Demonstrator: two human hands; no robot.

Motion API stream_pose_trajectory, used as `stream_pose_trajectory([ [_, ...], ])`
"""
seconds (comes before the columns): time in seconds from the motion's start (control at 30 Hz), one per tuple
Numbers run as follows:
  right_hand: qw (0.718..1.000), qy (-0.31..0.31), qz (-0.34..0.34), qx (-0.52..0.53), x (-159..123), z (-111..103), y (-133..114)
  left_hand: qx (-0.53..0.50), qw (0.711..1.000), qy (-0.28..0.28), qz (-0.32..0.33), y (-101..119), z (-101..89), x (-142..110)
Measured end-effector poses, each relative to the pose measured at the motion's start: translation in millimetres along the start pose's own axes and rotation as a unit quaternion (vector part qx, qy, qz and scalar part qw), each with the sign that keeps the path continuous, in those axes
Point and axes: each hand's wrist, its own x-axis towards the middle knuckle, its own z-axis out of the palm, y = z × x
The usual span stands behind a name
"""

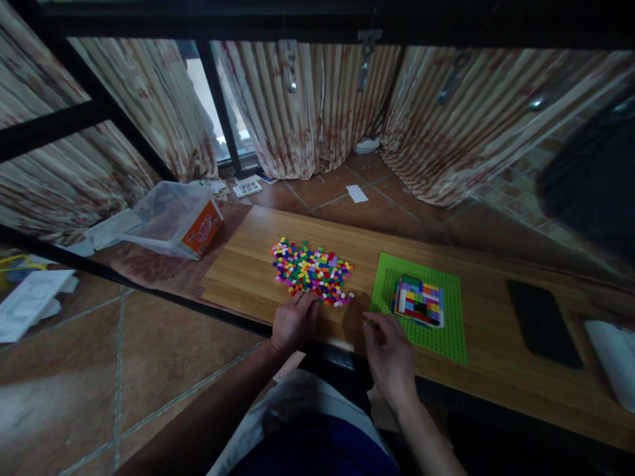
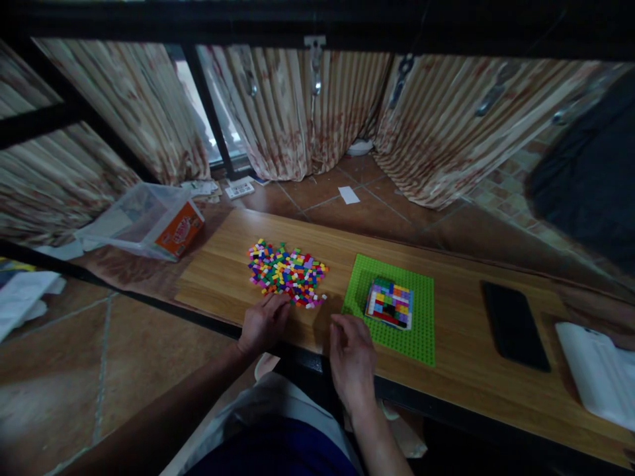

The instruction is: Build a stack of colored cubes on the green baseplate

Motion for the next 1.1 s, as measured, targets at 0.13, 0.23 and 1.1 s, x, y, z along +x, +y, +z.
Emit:
stream_pose_trajectory([
  [0.13,0.997,-0.015,-0.069,-0.044,12.1,24.0,-3.6,-0.015,1.000,-0.003,-0.003,-0.2,0.6,-0.5],
  [0.23,0.991,-0.021,-0.107,-0.078,20.0,34.4,-2.6,-0.023,1.000,-0.006,-0.001,-0.7,1.1,-1.4],
  [1.1,0.977,-0.070,-0.167,-0.116,112.0,64.6,-11.4,-0.038,0.998,-0.009,0.044,4.2,-4.2,-3.7],
])
